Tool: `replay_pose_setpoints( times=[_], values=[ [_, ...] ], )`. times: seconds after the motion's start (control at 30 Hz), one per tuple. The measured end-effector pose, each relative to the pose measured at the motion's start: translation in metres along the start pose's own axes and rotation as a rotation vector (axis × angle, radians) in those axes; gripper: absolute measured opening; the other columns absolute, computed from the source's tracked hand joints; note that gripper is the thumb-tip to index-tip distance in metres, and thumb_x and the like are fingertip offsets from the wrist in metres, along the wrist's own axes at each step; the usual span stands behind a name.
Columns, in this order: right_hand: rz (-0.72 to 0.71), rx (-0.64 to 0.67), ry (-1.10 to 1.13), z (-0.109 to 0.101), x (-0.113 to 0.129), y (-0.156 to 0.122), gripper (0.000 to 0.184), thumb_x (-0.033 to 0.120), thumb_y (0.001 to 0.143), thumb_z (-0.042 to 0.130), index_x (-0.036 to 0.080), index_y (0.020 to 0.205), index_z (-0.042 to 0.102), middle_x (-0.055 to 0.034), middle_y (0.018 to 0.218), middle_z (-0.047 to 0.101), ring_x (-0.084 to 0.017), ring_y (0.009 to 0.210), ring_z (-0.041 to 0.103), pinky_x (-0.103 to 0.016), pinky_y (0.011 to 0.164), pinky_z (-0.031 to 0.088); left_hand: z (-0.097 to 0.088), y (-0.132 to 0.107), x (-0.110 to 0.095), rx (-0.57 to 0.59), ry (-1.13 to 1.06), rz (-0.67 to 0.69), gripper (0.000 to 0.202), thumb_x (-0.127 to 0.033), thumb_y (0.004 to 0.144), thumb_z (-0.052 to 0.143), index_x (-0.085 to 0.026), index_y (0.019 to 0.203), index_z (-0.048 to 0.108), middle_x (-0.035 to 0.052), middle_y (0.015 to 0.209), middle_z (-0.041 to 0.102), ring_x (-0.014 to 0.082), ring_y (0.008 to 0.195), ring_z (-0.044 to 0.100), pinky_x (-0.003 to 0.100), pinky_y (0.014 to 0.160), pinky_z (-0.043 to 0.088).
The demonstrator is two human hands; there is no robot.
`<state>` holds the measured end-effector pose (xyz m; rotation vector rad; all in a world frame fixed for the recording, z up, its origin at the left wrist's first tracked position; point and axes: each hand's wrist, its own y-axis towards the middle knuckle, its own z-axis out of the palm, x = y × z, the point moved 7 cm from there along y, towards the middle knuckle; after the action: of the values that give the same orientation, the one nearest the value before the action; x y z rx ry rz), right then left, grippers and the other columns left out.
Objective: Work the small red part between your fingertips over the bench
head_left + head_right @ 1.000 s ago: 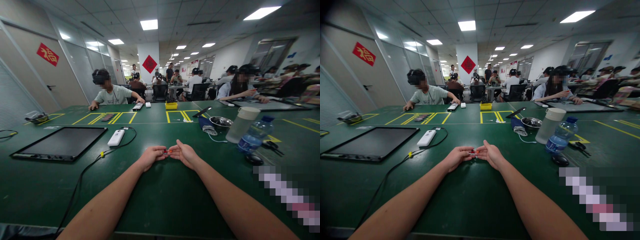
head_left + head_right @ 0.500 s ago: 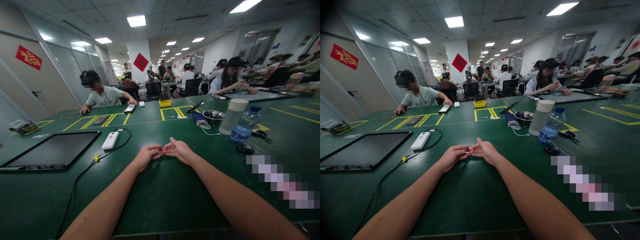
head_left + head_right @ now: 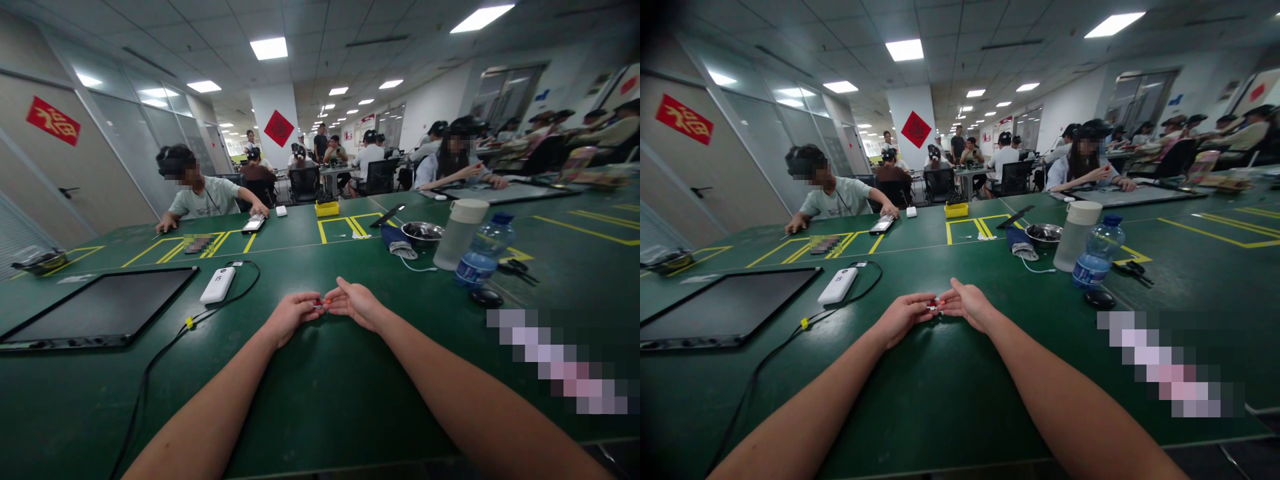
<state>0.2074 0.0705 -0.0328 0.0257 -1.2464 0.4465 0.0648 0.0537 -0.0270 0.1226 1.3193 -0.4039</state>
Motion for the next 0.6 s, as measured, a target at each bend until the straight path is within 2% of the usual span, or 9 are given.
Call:
replay_pose_setpoints(
  times=[0.27,0.43,0.6],
  values=[
    [-0.006,0.011,0.003,0.001,0.000,0.000,0.051,0.049,0.091,0.037,0.007,0.081,0.065,-0.0167,0.077,0.070,-0.018,0.069,0.068,-0.030,0.069,0.054,-0.001,0.001,0.001,-0.042,-0.022,-0.010,0.031,-0.009,0.076,0.061,-0.008,0.107,0.062,0.0184,0.103,0.066,0.0197,0.087,0.067,0.028,0.079,0.053],
    [-0.002,0.072,0.035,0.007,-0.001,-0.002,0.050,0.048,0.091,0.038,0.007,0.083,0.065,-0.0173,0.080,0.070,-0.019,0.074,0.069,-0.031,0.072,0.054,-0.006,0.003,0.001,-0.053,-0.013,0.002,0.028,-0.010,0.077,0.059,-0.008,0.105,0.063,0.0169,0.099,0.067,0.0185,0.082,0.067,0.026,0.072,0.054],
    [-0.005,0.100,0.064,0.010,-0.001,-0.003,0.049,0.047,0.091,0.040,0.006,0.085,0.065,-0.0180,0.082,0.070,-0.019,0.075,0.069,-0.031,0.072,0.054,-0.009,0.004,0.002,-0.053,-0.012,0.024,0.028,-0.011,0.078,0.058,-0.007,0.105,0.062,0.0171,0.098,0.067,0.0179,0.079,0.067,0.027,0.073,0.054]
  ],
)
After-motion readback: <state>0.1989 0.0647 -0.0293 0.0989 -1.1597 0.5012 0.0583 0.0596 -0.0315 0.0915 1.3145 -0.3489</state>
